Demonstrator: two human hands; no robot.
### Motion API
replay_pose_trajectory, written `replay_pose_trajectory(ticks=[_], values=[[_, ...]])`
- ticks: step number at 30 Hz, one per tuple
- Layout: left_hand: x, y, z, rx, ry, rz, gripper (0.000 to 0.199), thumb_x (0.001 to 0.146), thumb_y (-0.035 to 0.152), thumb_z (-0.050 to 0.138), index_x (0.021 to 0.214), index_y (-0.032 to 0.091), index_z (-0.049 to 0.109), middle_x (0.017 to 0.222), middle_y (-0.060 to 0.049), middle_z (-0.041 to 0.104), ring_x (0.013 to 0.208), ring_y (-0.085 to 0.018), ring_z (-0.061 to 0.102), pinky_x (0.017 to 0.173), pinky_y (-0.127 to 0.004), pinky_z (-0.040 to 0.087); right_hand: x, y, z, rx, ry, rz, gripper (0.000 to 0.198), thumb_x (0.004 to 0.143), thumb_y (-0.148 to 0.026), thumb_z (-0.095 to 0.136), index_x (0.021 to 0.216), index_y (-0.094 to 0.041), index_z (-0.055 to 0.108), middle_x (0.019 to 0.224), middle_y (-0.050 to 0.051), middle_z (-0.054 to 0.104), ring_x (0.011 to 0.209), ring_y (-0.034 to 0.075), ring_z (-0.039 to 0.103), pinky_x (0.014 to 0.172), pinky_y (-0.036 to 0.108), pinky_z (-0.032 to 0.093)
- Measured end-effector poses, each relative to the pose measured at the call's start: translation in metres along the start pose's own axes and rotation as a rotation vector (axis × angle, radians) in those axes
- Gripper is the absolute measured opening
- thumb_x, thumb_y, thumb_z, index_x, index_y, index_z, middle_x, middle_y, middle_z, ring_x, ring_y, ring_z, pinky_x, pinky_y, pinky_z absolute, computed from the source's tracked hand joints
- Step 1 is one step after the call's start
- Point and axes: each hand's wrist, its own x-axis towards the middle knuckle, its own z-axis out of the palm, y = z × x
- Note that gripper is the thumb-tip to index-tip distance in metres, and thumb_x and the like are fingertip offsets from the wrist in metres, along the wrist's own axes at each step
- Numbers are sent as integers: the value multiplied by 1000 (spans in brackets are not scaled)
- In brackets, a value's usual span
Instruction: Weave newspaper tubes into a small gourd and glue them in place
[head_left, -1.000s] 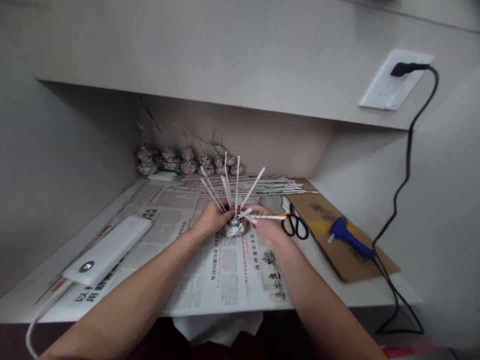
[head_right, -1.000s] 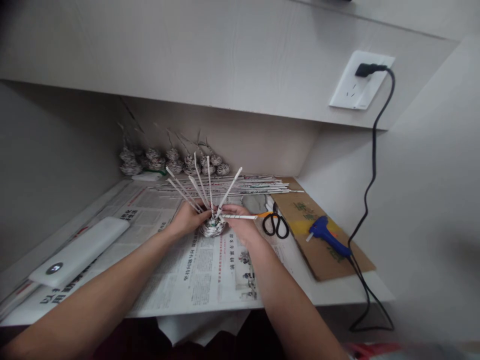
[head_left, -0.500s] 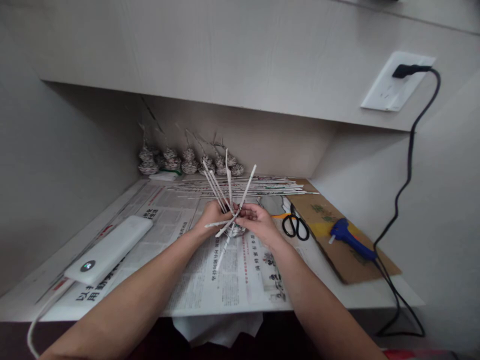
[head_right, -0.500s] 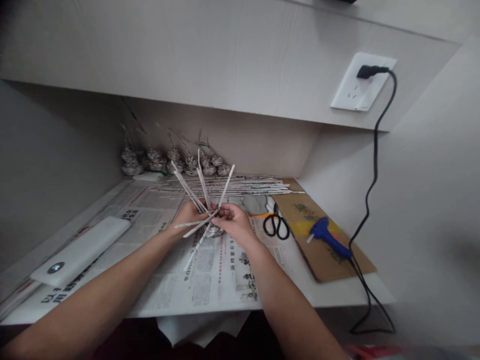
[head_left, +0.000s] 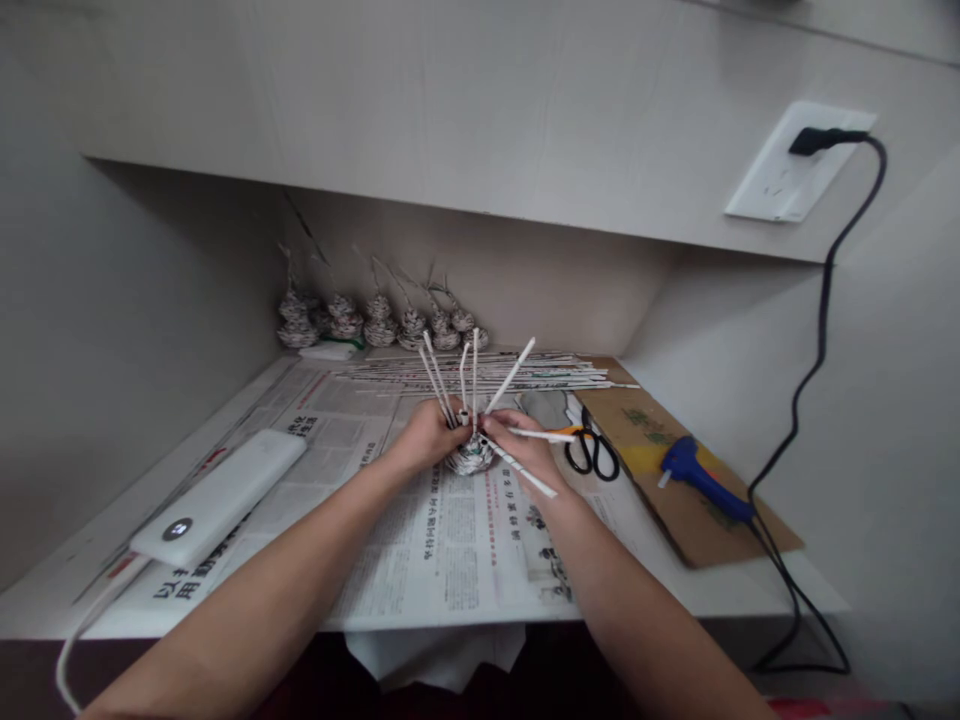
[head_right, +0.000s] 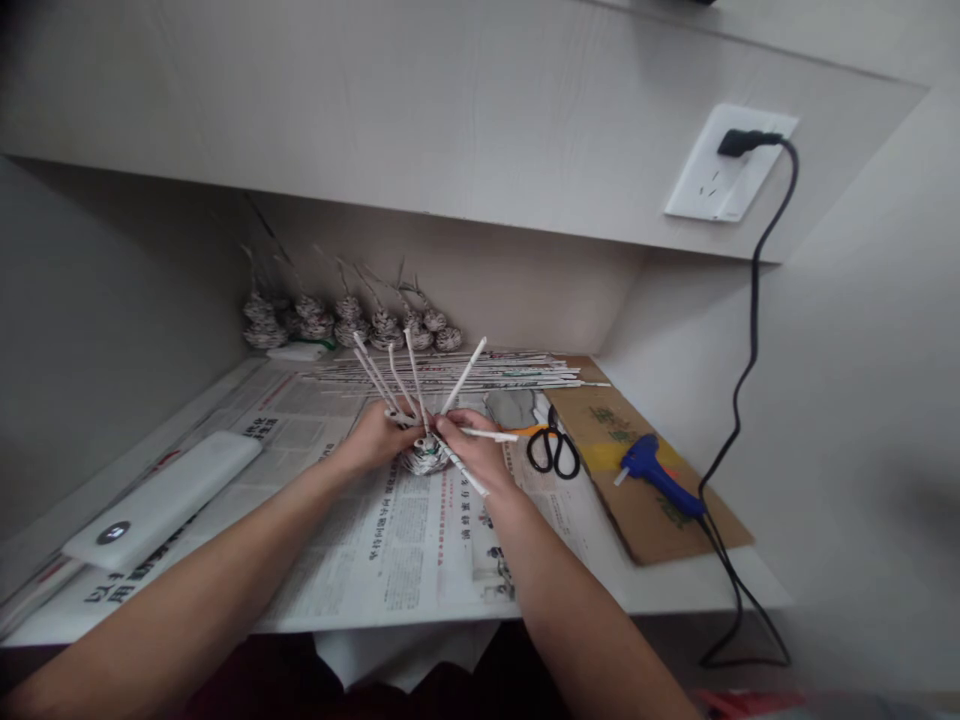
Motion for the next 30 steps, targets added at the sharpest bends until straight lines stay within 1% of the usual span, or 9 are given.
replay_pose_trajectory(ticks=[3,5,10,13,15,20,22,27,30], values=[[0,-1,-2,87,-45,89,15,70,16,62,80,16,74,78,-4,72,74,-17,66,71,-26,50,-1,-2,-1,32,-9,67,26,58,-36,77,76,-19,69,71,1,68,63,15,60,60,27,45],[1,-3,-2,59,-41,40,16,72,18,62,83,14,73,75,-4,72,71,-17,65,67,-25,51,-2,-3,0,46,-31,101,23,56,-30,76,75,-18,69,68,0,68,60,14,58,57,25,42],[4,-8,2,-81,10,-141,22,70,27,65,83,11,72,65,-3,68,49,-13,56,44,-21,44,-2,-5,1,33,-37,84,20,57,-22,71,76,-19,68,62,-2,66,58,13,56,58,25,43],[5,-8,4,-140,17,-169,26,68,31,68,85,11,70,67,-3,68,48,-12,55,42,-21,43,-2,-4,1,62,-51,83,23,55,-21,71,78,-19,66,68,-1,68,65,16,61,65,27,47],[5,-7,4,-106,19,-155,24,68,31,68,83,12,70,64,-2,67,47,-11,54,41,-20,42,-2,-3,3,63,-47,67,22,56,-21,71,77,-19,65,69,-1,69,69,16,63,69,28,48],[4,-8,2,45,-1,-130,21,69,29,69,81,13,73,60,-1,66,43,-11,51,42,-20,39,-6,-6,6,-26,-26,0,22,59,-23,72,79,-20,65,73,-1,70,71,17,64,70,28,49],[4,-9,2,74,1,-106,20,69,28,68,80,13,73,60,-2,67,47,-12,54,46,-22,42,-7,-7,6,-115,-13,-60,21,61,-26,73,80,-20,64,75,-1,70,72,17,64,69,28,48],[5,-13,2,0,93,-15,14,69,20,64,78,13,72,73,-4,71,71,-18,65,67,-26,51,-8,-7,1,-350,14,-142,9,68,-27,67,74,-21,64,71,-1,68,67,16,62,66,27,47],[6,-12,1,-47,108,-58,14,67,18,62,78,13,71,72,-4,71,69,-18,64,63,-26,51,-8,-12,-5,-473,-16,-205,6,70,-26,66,69,-21,65,70,-1,68,68,16,61,67,27,45]])
